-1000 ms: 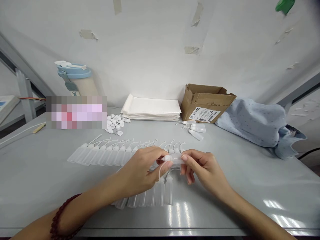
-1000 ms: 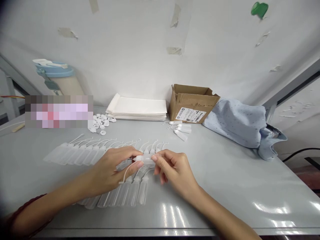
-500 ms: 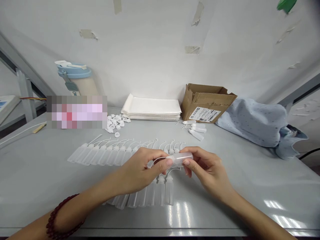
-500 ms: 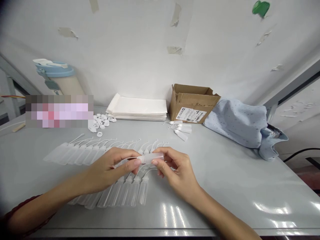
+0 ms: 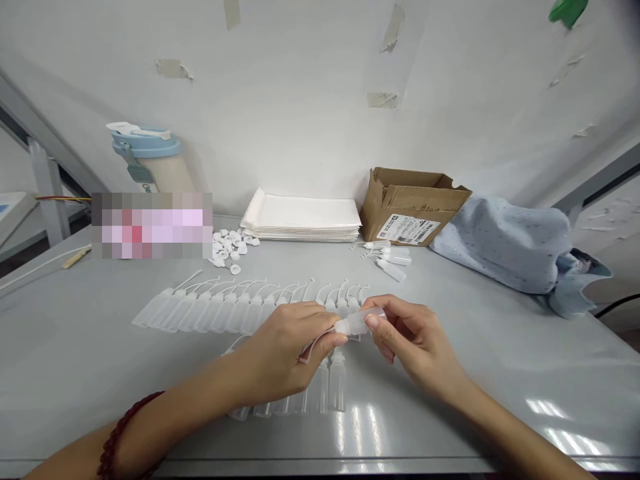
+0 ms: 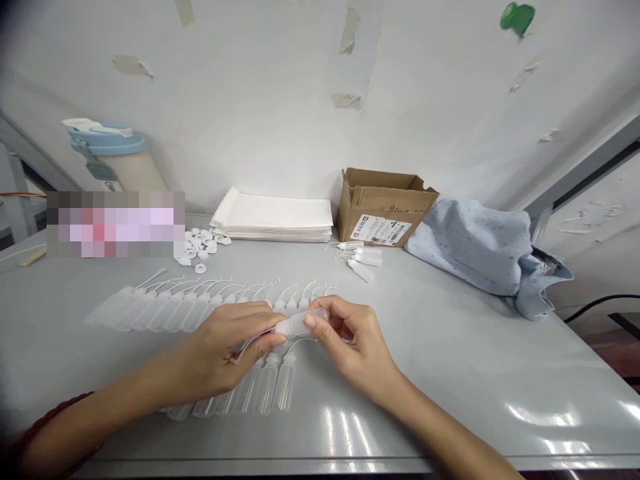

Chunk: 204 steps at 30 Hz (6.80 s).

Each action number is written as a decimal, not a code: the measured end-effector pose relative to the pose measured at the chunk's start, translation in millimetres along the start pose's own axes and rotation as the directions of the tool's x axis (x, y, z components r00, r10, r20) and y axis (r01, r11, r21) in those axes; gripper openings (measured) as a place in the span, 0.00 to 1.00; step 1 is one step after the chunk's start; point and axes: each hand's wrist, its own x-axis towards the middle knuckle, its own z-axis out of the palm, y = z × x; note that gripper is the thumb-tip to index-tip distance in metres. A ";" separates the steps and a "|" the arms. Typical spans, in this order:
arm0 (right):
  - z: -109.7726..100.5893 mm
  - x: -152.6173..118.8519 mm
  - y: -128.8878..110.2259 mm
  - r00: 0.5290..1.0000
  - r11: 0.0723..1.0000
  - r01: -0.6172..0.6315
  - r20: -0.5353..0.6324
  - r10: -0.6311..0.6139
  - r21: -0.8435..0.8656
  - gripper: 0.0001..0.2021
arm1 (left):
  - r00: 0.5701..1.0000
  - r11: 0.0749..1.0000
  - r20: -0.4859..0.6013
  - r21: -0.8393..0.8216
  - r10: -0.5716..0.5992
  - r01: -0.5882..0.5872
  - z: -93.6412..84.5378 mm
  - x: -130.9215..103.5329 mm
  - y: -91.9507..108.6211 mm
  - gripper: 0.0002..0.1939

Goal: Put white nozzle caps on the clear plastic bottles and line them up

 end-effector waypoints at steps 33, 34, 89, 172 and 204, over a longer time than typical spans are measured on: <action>-78.1 54.3 71.0 0.873 0.834 -0.220 -0.484 -0.063 -0.506 0.11 | 0.761 0.617 -0.007 0.580 -0.649 0.531 -77.9 -26.7 -117.2 0.21; -75.7 52.3 66.9 0.877 0.835 -0.200 -0.473 -0.081 -0.512 0.11 | 0.756 0.614 -0.002 0.582 -0.654 0.533 -77.7 -26.8 -117.3 0.21; -8.4 9.0 8.7 0.973 0.921 -0.211 0.157 0.167 0.326 0.12 | 0.987 0.980 0.006 -0.119 -0.162 0.162 -11.8 2.3 -9.2 0.10; 9.6 0.2 11.0 0.743 0.722 -0.531 0.654 0.144 0.444 0.21 | 0.960 0.829 0.108 -0.485 -0.260 0.279 -11.8 3.8 8.4 0.10; 7.2 2.1 7.0 0.731 0.704 -0.550 0.667 0.144 0.450 0.17 | 0.985 0.924 0.082 -0.344 -0.150 0.169 -10.4 0.6 7.5 0.04</action>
